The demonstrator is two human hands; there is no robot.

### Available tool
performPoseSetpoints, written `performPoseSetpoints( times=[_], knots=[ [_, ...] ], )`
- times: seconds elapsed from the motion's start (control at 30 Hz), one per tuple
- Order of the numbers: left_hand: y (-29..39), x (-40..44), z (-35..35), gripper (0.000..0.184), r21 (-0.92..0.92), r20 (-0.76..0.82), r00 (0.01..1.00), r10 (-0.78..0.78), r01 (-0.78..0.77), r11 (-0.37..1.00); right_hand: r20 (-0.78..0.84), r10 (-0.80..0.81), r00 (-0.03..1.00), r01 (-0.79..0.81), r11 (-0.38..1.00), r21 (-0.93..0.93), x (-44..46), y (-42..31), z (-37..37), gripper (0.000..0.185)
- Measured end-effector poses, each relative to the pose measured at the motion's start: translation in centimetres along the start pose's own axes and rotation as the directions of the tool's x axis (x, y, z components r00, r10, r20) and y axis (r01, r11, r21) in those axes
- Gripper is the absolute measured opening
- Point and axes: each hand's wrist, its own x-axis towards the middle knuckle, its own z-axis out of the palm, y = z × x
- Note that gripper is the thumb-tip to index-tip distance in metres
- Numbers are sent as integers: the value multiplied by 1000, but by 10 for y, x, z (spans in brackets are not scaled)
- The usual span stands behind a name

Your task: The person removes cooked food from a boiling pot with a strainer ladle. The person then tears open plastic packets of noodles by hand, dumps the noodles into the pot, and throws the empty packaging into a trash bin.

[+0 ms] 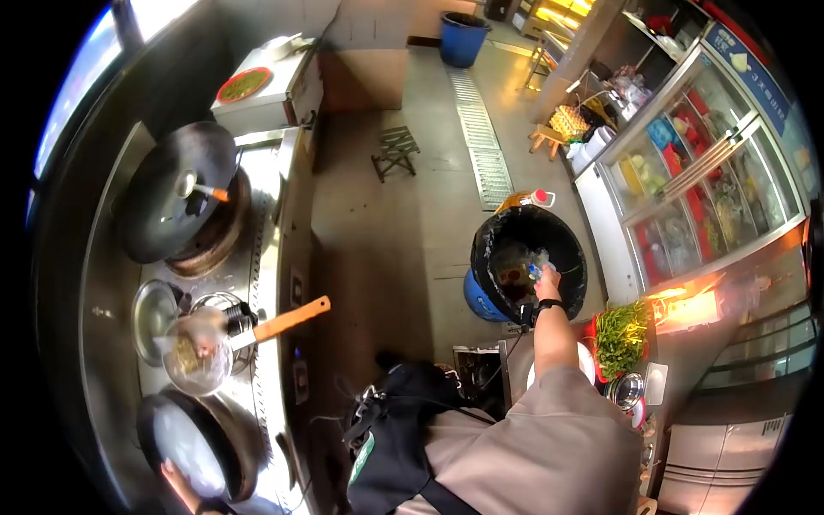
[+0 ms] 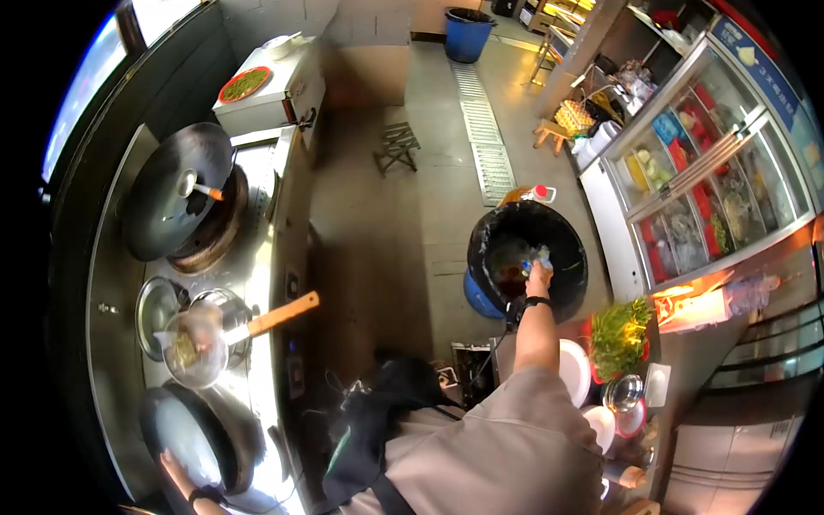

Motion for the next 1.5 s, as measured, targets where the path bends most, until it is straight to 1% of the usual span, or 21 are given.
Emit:
performPoseSetpoints(
  times=[0.03,0.1,0.2,0.27,0.33,0.37,0.4,0.43,0.47,0.53,0.63,0.73,0.83,0.9,0.97,1.03,1.13,1.23,1.37,1.43,1.5],
  knots=[
    [12,0,11,61,34,-9,999,37,-37,999,-4,10,1000,-10,1000,1,3,-2,0,41],
    [32,1,24,62,144,4,991,132,-131,981,239,17,971,71,932,-356,3,-6,8,48],
    [42,0,30,64,449,86,921,380,-377,810,649,-89,756,259,951,-171,-37,-20,33,40],
    [66,-32,36,65,639,133,860,493,-454,621,838,-128,531,328,943,-64,-65,-45,60,37],
    [63,-55,17,67,735,115,810,575,-459,499,884,-34,466,421,887,-188,-50,-62,108,41],
    [61,-59,10,67,761,96,784,614,-455,463,854,-15,521,479,833,-277,-50,-76,128,43],
    [53,-61,3,68,773,82,693,717,-498,393,881,-36,471,529,811,-249,-66,-85,146,44],
    [100,-84,11,77,782,-69,966,251,-104,614,897,-75,437,574,790,-214,-86,-97,161,45],
    [107,-92,12,73,762,-113,951,287,-102,639,912,-52,407,591,777,-219,-122,-113,172,45],
    [115,-122,7,66,680,-181,939,292,-95,727,997,-23,74,726,687,-38,-237,-130,190,46],
    [91,-207,-13,45,362,-211,964,159,-74,929,963,113,-245,754,646,116,-376,-103,207,37],
    [96,-377,-6,35,47,-235,964,-125,140,989,726,394,-564,703,690,172,-486,-40,211,33],
    [28,-531,-7,32,-1,-370,868,-331,356,935,430,578,-693,701,679,218,-577,32,191,28],
    [13,-632,5,31,-196,-535,651,-538,524,829,220,651,-727,686,671,281,-624,69,179,27],
    [-13,-742,27,28,-416,-656,322,-682,600,683,21,706,-708,658,647,385,-664,102,155,26],
    [-3,-829,72,24,-585,-630,8,-776,652,481,-136,753,-644,640,627,445,-694,126,137,27],
    [4,-939,149,24,-743,-485,-260,-835,627,236,-343,776,-529,600,628,496,-723,157,87,27],
    [0,-1001,240,29,-841,-237,-404,-883,541,-22,-478,786,-392,567,616,547,-738,184,38,27],
    [-26,-1023,337,42,-935,-133,-542,-830,346,-76,-619,744,-254,503,648,572,-740,206,-46,25],
    [-23,-1002,328,50,-951,-20,-582,-813,261,-164,-639,745,-194,485,639,598,-739,212,-88,25],
    [-67,-1026,363,66,-942,-123,-626,-770,319,-109,-669,720,-186,405,677,615,-736,210,-126,24]
  ],
)
